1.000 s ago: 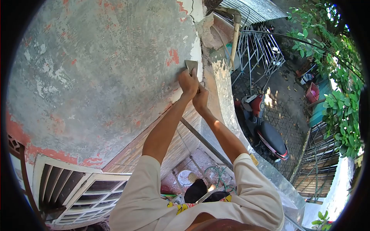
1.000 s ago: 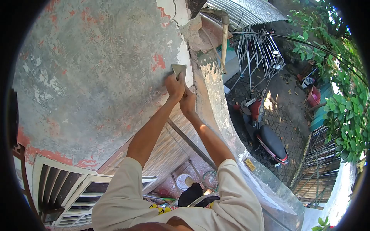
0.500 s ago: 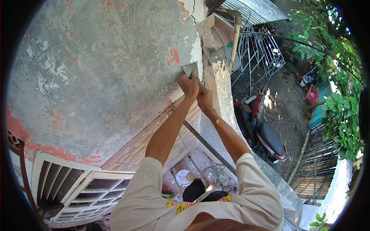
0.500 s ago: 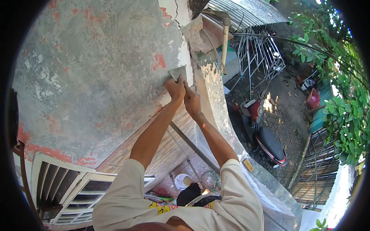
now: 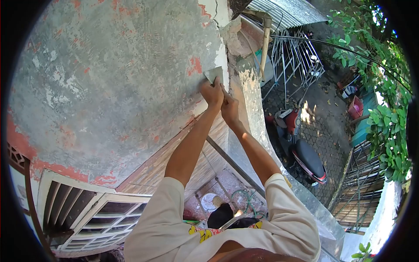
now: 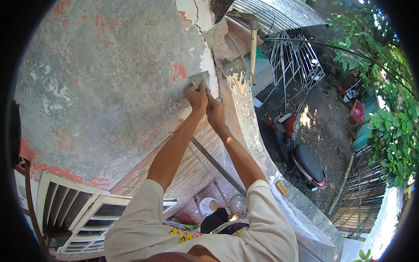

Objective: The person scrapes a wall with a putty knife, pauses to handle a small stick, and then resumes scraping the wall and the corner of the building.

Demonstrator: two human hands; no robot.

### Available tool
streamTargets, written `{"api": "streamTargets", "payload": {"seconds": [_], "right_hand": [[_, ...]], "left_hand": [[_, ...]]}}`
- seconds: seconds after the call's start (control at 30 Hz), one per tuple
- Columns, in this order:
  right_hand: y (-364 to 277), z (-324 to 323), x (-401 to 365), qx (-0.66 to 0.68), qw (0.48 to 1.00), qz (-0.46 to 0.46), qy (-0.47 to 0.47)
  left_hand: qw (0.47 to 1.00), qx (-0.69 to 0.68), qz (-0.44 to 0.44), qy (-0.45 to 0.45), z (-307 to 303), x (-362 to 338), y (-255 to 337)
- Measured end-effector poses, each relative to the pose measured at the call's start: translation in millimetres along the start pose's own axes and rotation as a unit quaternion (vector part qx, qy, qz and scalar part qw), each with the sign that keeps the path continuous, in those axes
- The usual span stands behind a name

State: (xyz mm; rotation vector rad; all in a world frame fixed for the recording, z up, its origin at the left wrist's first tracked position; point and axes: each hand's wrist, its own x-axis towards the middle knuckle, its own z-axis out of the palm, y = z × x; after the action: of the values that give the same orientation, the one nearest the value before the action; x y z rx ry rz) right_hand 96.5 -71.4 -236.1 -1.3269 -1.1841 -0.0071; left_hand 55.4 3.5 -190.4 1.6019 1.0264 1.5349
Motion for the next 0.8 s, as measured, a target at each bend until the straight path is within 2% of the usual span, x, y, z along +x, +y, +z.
{"api": "streamTargets", "payload": {"seconds": [0.07, 0.17, 0.2, 0.3, 0.37, 0.43, 0.47, 0.53, 0.57, 0.67, 0.7, 0.73, 0.8], "right_hand": [[-12.3, -5.0, -1.1, 0.001, 1.000, 0.021, -0.020], [-29.3, -4.3, -30.8, -0.002, 0.996, 0.064, -0.056], [-44.2, -6.7, -43.0, -0.015, 0.989, 0.125, -0.079], [-84.6, -5.7, -84.4, 0.009, 0.987, 0.140, -0.080], [-120.2, -9.7, -112.5, 0.050, 0.983, 0.134, -0.114], [-149.0, -14.2, -150.1, 0.064, 0.977, 0.142, -0.143], [-156.9, -16.4, -173.7, 0.075, 0.961, 0.192, -0.183], [-174.5, -18.3, -221.3, 0.118, 0.947, 0.213, -0.209], [-181.9, -23.2, -240.8, 0.104, 0.931, 0.224, -0.268], [-177.5, -32.0, -311.8, 0.202, 0.865, 0.256, -0.381], [-179.9, -39.4, -328.2, 0.229, 0.837, 0.269, -0.418], [-176.5, -43.5, -345.2, 0.243, 0.792, 0.324, -0.457], [-171.2, -58.1, -365.7, 0.240, 0.750, 0.334, -0.518]], "left_hand": [[0.999, 0.036, -0.022, -0.026, -10.6, 0.1, 4.8], [0.996, -0.009, 0.042, 0.080, -29.5, -30.6, -14.7], [0.997, -0.008, 0.009, 0.071, -45.0, -43.9, -12.9], [0.994, -0.010, -0.087, 0.063, -104.2, -88.4, 2.0], [0.985, -0.026, -0.149, 0.083, -144.8, -121.4, 11.0], [0.979, -0.030, -0.170, 0.108, -184.5, -159.5, 39.3], [0.976, -0.032, -0.181, 0.121, -201.6, -179.6, 48.9], [0.976, 0.055, -0.142, 0.152, -235.4, -217.3, 52.0], [0.973, 0.101, -0.127, 0.166, -249.8, -239.4, 52.8], [0.959, 0.152, -0.140, 0.196, -283.9, -305.5, 46.7], [0.946, 0.178, -0.209, 0.172, -294.2, -321.4, 63.5], [0.943, 0.180, -0.223, 0.170, -302.3, -338.1, 68.3], [0.941, 0.187, -0.226, 0.171, -315.5, -370.8, 66.2]]}}
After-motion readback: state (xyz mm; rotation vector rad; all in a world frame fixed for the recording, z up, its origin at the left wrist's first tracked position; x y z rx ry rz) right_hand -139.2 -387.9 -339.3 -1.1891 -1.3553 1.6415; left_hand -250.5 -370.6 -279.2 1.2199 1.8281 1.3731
